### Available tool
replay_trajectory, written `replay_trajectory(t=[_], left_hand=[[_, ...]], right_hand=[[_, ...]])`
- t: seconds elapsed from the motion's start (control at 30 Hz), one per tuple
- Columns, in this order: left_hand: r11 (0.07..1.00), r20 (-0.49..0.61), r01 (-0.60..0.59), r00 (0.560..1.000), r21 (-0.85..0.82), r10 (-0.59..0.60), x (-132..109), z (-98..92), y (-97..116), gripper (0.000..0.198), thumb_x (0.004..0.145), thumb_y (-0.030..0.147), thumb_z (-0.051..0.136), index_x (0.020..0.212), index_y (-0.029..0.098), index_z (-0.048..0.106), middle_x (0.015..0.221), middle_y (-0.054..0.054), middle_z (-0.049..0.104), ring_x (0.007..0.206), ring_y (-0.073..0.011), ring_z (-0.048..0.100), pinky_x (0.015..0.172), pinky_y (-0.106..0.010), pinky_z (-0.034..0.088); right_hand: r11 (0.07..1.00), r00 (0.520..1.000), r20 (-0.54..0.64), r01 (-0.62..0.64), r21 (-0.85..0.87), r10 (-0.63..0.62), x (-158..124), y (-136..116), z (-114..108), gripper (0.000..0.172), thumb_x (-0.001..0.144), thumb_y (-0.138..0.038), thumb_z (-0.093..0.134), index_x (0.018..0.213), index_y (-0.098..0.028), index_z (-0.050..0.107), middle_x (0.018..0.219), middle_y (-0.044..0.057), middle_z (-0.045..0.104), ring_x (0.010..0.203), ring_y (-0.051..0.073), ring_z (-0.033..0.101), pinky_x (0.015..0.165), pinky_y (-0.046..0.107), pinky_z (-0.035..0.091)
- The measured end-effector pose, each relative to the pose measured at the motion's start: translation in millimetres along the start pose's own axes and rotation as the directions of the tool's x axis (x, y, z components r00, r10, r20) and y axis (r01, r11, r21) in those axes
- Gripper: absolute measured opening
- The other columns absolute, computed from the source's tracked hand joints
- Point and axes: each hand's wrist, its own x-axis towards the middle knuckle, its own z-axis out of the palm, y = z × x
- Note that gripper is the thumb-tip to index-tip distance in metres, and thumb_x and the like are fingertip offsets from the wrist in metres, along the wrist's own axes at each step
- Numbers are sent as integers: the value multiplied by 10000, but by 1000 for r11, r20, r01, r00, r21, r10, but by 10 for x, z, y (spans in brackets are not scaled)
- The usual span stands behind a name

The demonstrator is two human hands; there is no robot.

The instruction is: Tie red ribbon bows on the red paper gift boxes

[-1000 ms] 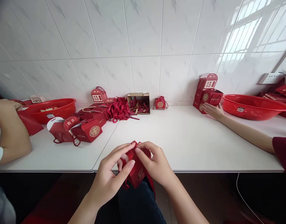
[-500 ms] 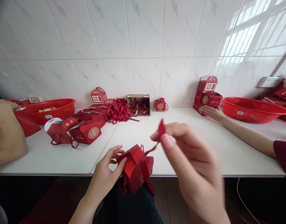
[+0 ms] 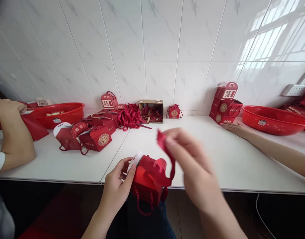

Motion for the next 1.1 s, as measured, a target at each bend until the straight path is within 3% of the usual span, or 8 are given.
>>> replay_trajectory(t=[0.07,0.13,0.43,0.63,0.73,0.9,1.0,1.1], left_hand=[[996,5,33,999,-86,-33,-4,18,-6,309,883,448,493,1087,221,535,878,-32,634,652,-136,572,521,-218,464],[988,9,42,999,-150,-41,-8,34,-16,313,887,447,489,1102,219,511,912,-39,622,696,-140,579,540,-215,471],[969,40,62,998,-238,-54,-40,61,-36,318,883,449,485,1097,213,482,923,-49,589,731,-152,574,571,-236,479],[957,16,38,999,-287,-35,-31,46,4,374,840,504,508,1067,207,508,810,-22,567,677,-147,546,513,-223,423],[918,88,102,993,-383,-73,60,14,27,392,884,560,373,905,200,525,738,-1,520,579,-121,474,470,-216,379],[933,194,133,979,-334,-70,206,4,24,340,855,489,496,697,190,466,609,48,403,491,-83,372,455,-192,320],[983,165,70,985,-168,-42,254,-89,-131,324,866,480,462,724,195,518,662,11,516,577,-127,486,528,-226,390],[969,18,-11,1000,246,7,328,-349,-430,300,857,453,445,729,203,551,764,-39,604,678,-192,557,624,-295,431]], right_hand=[[996,961,268,-74,38,62,94,64,211,236,876,-393,486,770,-234,624,846,24,639,822,196,603,713,316,491],[993,903,412,-112,-45,120,159,200,407,261,858,-388,492,701,-213,604,882,31,635,820,185,592,736,319,485],[976,846,495,-120,-184,197,145,502,604,230,827,-291,490,651,-219,620,982,51,631,919,206,588,827,359,468],[980,866,470,-97,-171,168,190,507,620,203,804,-258,514,666,-235,662,827,31,638,820,194,598,741,321,488],[980,856,492,-72,-186,157,198,507,618,200,803,-254,515,679,-240,672,827,31,635,837,199,595,767,331,485],[973,843,507,-71,-220,177,200,463,593,183,833,-328,505,765,-248,655,922,41,623,936,215,576,826,360,464],[974,932,314,-128,-185,182,192,496,462,218,855,-424,490,893,-255,623,1046,42,613,1036,221,552,872,364,445],[964,965,107,-224,-146,241,121,600,220,307,861,-510,466,946,-247,600,1092,52,617,1056,233,553,892,370,433]])
